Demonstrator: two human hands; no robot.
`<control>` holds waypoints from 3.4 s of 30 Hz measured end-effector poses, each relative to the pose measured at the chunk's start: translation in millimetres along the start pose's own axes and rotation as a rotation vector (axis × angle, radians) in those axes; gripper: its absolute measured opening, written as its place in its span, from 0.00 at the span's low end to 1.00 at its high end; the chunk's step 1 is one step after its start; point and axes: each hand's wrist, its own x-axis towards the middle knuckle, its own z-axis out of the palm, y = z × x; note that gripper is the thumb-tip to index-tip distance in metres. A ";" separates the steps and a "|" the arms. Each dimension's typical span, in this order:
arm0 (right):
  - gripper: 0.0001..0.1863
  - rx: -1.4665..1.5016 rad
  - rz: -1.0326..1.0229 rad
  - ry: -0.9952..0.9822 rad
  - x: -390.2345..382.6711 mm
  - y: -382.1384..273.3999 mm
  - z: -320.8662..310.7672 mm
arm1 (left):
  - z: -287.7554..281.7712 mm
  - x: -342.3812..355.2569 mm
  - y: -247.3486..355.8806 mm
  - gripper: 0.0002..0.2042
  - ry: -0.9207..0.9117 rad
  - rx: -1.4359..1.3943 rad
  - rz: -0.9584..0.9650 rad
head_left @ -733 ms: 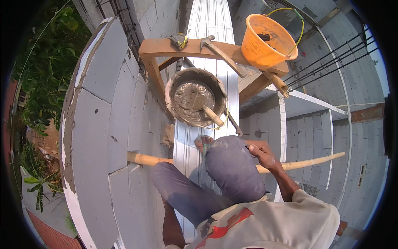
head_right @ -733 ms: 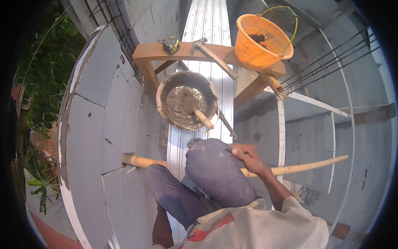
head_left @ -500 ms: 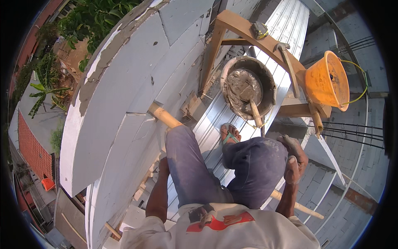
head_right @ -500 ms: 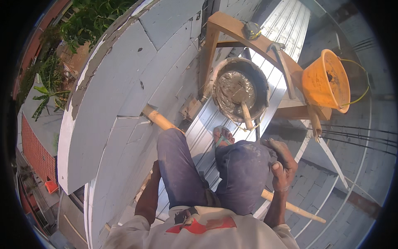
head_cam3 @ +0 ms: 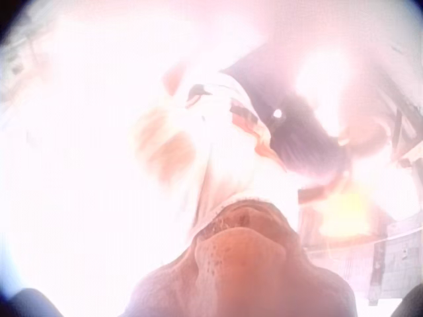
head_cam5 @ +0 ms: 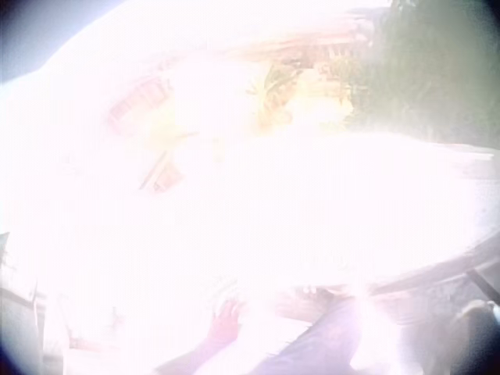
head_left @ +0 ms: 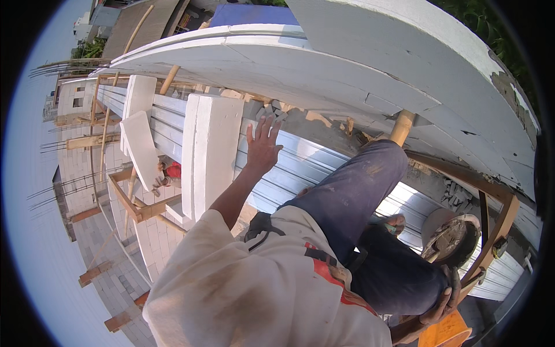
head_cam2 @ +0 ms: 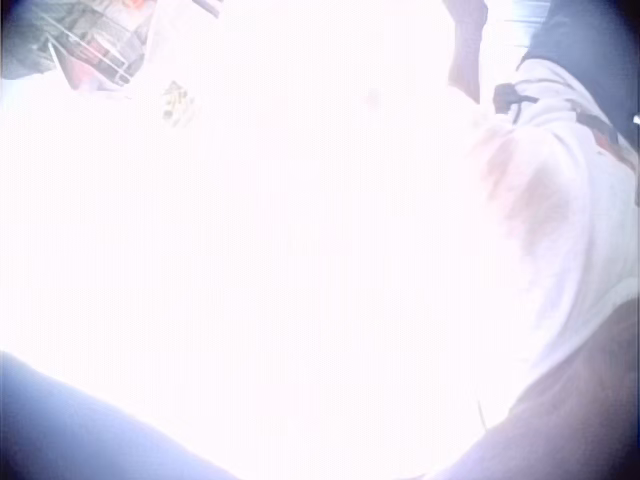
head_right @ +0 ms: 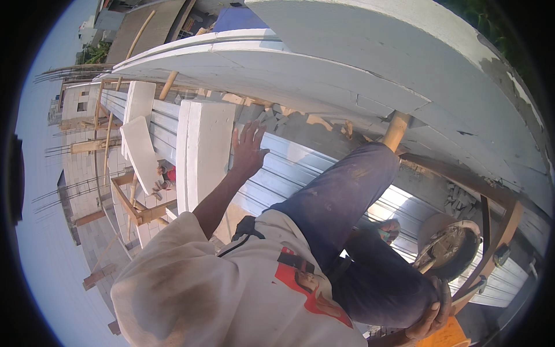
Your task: The person applies mortar to a wall using a trowel, then positions and secures white rectangular siding panels with a hammer. The process involves repeatedly scooping mortar, spreading it on the wall, aligning panels, and tapping them into place.
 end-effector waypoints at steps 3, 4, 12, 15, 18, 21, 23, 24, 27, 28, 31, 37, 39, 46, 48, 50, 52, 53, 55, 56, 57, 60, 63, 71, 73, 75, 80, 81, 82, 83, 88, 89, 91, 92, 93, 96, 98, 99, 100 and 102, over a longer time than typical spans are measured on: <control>0.31 0.034 -0.015 0.122 13.6 -0.2 12.0 | -45.1 -26.0 -56.0 0.48 0.099 0.057 -0.394; 0.31 -0.034 -0.065 0.049 23.1 11.3 2.1 | -46.5 -41.4 -84.4 0.52 0.137 0.087 -0.510; 0.30 0.140 -0.062 -0.077 61.2 8.4 20.5 | 21.8 -128.0 -196.2 0.64 0.016 0.022 -0.865; 0.30 0.125 -0.099 -0.065 63.5 8.1 29.3 | 29.7 -123.3 -174.4 0.62 0.094 -0.007 -0.871; 0.30 0.121 -0.102 -0.064 65.3 3.0 34.6 | 21.3 -119.0 -154.7 0.60 0.131 -0.052 -0.823; 0.29 0.072 -0.092 -0.091 65.9 -26.8 47.2 | 1.4 -116.6 -120.0 0.59 0.033 -0.172 -0.818; 0.29 0.008 -0.077 -0.065 63.7 -34.8 48.9 | -5.9 -117.7 -105.6 0.57 -0.023 -0.274 -0.816; 0.28 -0.005 -0.092 -0.045 64.7 -35.4 48.9 | -19.1 -112.7 -92.9 0.56 -0.055 -0.343 -0.846; 0.28 -0.001 -0.111 0.020 66.2 -32.0 49.2 | 0.8 -118.9 -90.5 0.43 -0.126 -0.255 -0.876; 0.27 -0.009 -0.131 0.008 67.0 -37.9 47.9 | -11.7 -109.5 -81.1 0.40 -0.127 -0.255 -0.883; 0.25 -0.005 -0.170 -0.056 67.8 -34.1 35.2 | 9.9 -118.0 -108.3 0.43 -0.158 -0.186 -0.741; 0.20 0.024 -0.258 -0.111 67.7 -21.9 30.1 | -3.2 -125.5 -110.7 0.40 -0.501 -0.236 -0.261; 0.21 -0.002 -0.274 -0.134 69.1 -14.3 25.4 | -18.1 -107.3 -81.4 0.43 -0.498 -0.345 -0.257; 0.25 -0.056 -0.362 -0.321 81.3 -0.8 5.2 | -58.5 -34.0 -21.4 0.46 -0.767 0.005 -0.014; 0.25 -0.076 -0.244 -0.310 76.9 20.2 -0.6 | -110.1 -21.6 47.8 0.46 -0.762 0.087 -0.032; 0.24 -0.138 -0.218 -0.270 75.4 10.2 -12.0 | -114.5 -18.4 24.3 0.43 -0.612 0.069 0.042; 0.23 -0.260 -0.190 -0.193 64.4 -2.0 -24.8 | -133.0 -6.5 22.9 0.41 -0.558 -0.007 0.147; 0.24 -0.296 -0.218 -0.167 60.2 -8.9 -29.4 | -148.6 0.9 29.3 0.40 -0.570 -0.071 0.208; 0.26 -0.373 -0.238 -0.115 41.3 -19.4 -36.2 | -227.4 15.9 108.0 0.38 -0.572 -0.064 0.279; 0.30 -0.331 -0.220 -0.115 30.3 -16.3 -33.0 | -282.0 23.7 171.0 0.37 -0.557 0.007 0.289; 0.32 -0.311 -0.193 -0.145 24.6 -26.4 -28.1 | -349.4 26.9 225.9 0.36 -0.526 0.087 0.268; 0.38 -0.165 -0.109 -0.300 19.5 -59.1 -5.8 | -390.5 34.0 229.7 0.38 -0.588 -0.104 0.333; 0.41 0.314 0.210 -0.300 11.9 -94.8 11.5 | -469.5 49.2 297.9 0.49 -0.581 -0.211 0.390; 0.30 0.587 0.457 -0.291 -13.8 -168.7 -24.8 | -644.2 51.7 357.0 0.47 -0.642 -0.283 0.409; 0.24 0.797 0.540 -0.130 -4.1 -162.2 -37.8 | -698.4 55.5 370.9 0.47 -0.643 -0.247 0.406; 0.20 1.075 0.564 0.167 20.9 -152.9 -45.6 | -746.8 63.8 378.5 0.50 -0.661 -0.160 0.407; 0.35 1.432 0.488 0.316 158.6 -204.0 -121.5 | -830.8 88.3 352.8 0.49 -0.551 -0.361 0.396; 0.41 1.533 0.450 0.288 182.2 -223.7 -133.0 | -846.0 98.9 363.9 0.49 -0.544 -0.360 0.387; 0.48 1.635 0.408 0.254 204.4 -240.1 -139.3 | -856.3 110.6 374.0 0.50 -0.536 -0.357 0.375; 0.49 1.684 0.343 0.224 226.4 -249.4 -137.9 | -860.9 122.8 380.5 0.49 -0.483 -0.309 0.419; 0.42 1.896 0.131 0.044 259.9 -256.7 -130.8 | -847.8 186.1 411.8 0.45 -0.404 -0.216 0.448; 0.41 1.890 0.097 -0.001 252.6 -252.3 -128.9 | -836.8 199.1 416.5 0.45 -0.393 -0.159 0.459; 0.39 1.871 0.089 -0.014 236.4 -250.2 -127.7 | -808.8 223.4 426.1 0.45 -0.377 -0.047 0.479; 0.38 1.858 0.113 0.013 227.2 -252.9 -126.0 | -795.6 231.5 431.9 0.45 -0.388 -0.042 0.503; 0.37 1.839 0.134 0.064 218.9 -252.3 -130.4 | -780.4 238.6 447.2 0.45 -0.405 -0.040 0.548; 0.40 1.619 0.228 0.112 214.8 -255.6 -125.3 | -732.1 260.9 468.7 0.46 -0.418 -0.006 0.687; 0.43 1.587 0.281 0.050 217.2 -257.8 -120.5 | -702.6 269.4 482.4 0.47 -0.442 0.001 0.765; 0.45 1.570 0.308 0.034 216.5 -256.1 -122.3 | -689.0 267.9 498.8 0.47 -0.466 -0.009 0.805; 0.48 1.574 0.322 0.071 216.2 -258.1 -119.3 | -679.9 266.2 507.6 0.46 -0.481 -0.016 0.831; 0.55 1.580 0.346 0.148 214.6 -262.6 -116.2 | -662.5 265.2 520.6 0.46 -0.496 -0.015 0.831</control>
